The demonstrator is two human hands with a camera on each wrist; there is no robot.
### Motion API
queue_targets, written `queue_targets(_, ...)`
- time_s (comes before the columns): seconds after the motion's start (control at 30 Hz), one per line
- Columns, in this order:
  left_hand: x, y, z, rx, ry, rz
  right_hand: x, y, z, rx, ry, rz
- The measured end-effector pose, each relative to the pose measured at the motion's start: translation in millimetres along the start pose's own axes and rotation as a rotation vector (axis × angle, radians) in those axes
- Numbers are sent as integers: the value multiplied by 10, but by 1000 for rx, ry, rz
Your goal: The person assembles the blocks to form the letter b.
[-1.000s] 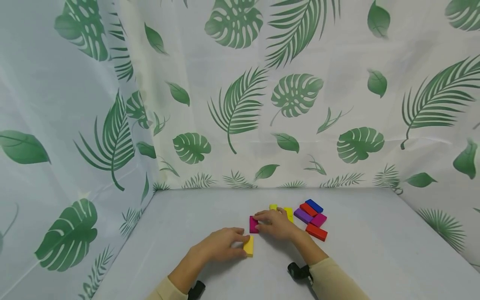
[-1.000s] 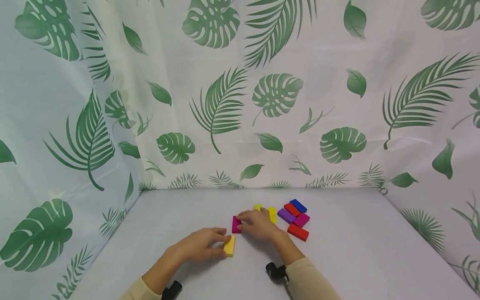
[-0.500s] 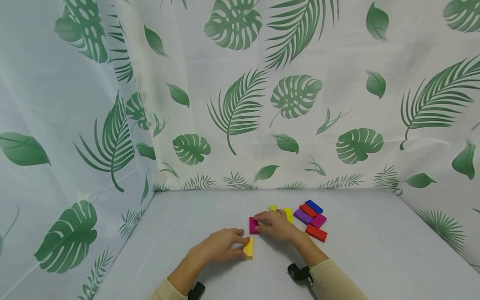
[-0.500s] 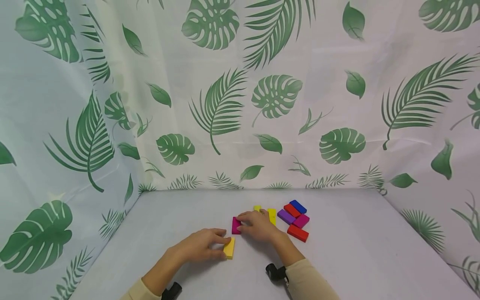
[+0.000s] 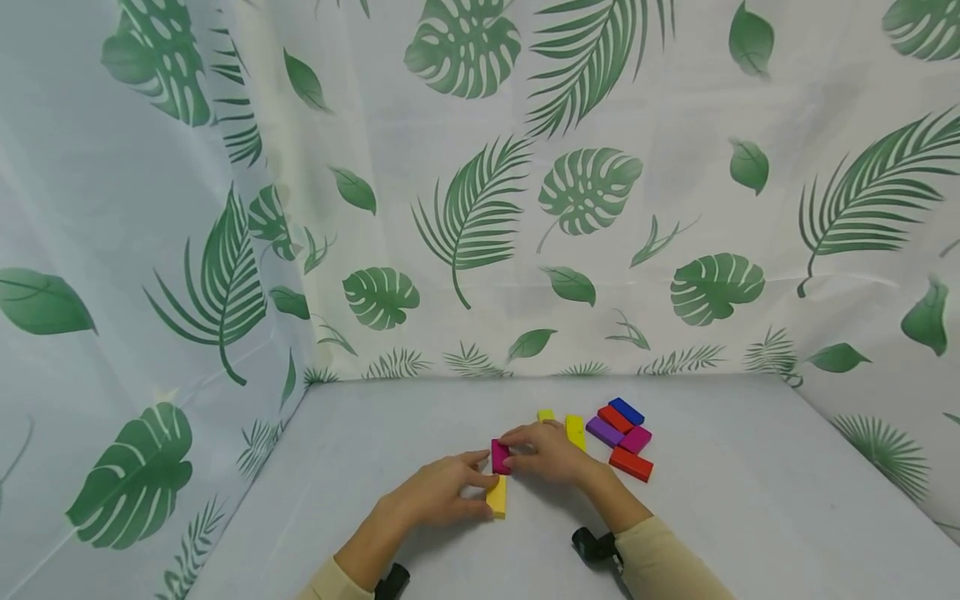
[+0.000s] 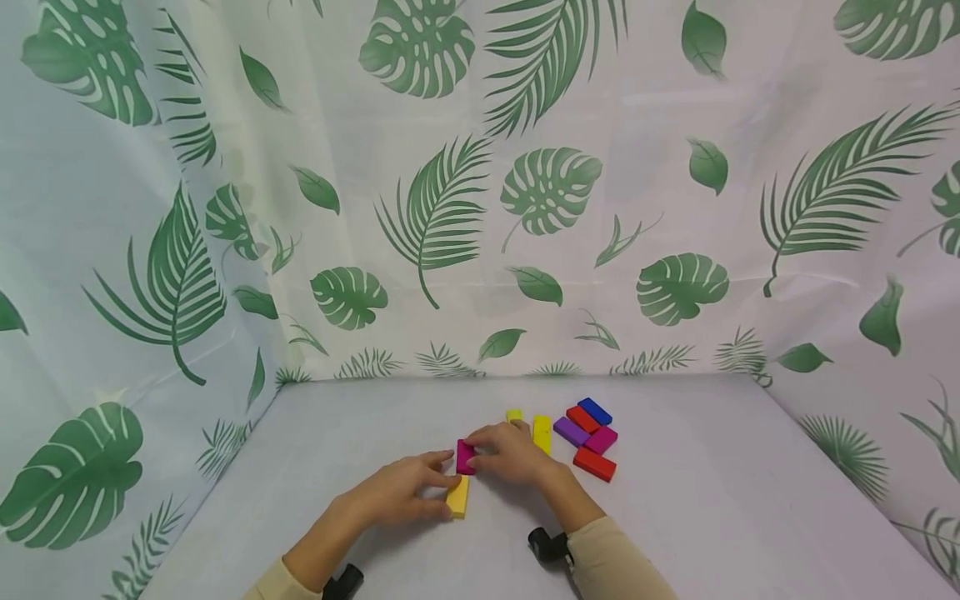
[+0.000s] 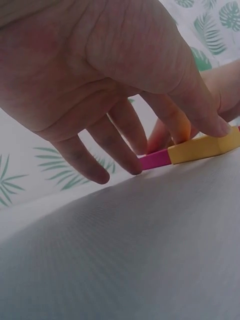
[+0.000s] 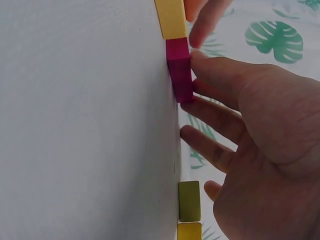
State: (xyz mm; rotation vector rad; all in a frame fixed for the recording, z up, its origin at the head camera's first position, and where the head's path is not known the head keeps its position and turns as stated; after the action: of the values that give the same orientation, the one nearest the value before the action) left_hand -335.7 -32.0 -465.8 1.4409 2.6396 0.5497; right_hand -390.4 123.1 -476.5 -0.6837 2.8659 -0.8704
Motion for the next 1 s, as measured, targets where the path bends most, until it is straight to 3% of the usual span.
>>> queue_targets(0.63, 13, 13, -4, 24, -2, 16, -2, -83, 23, 22, -39, -45)
queue_targets(1.0, 15, 65, -25, 78, 16, 81, -2, -82, 46, 58, -78, -31)
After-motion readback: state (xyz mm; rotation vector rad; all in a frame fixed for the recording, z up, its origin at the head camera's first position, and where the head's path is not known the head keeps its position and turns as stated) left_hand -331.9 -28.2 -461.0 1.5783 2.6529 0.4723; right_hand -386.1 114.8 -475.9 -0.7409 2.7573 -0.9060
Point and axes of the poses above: each hand's wrist, its own x-axis towards the middle knuckle, its own z-axis out of the palm, y = z × x, the point moved 7 cm from there along x, towards the middle knuckle, and after that the axes turned 10 degrees about z, right-handed, at the moved point
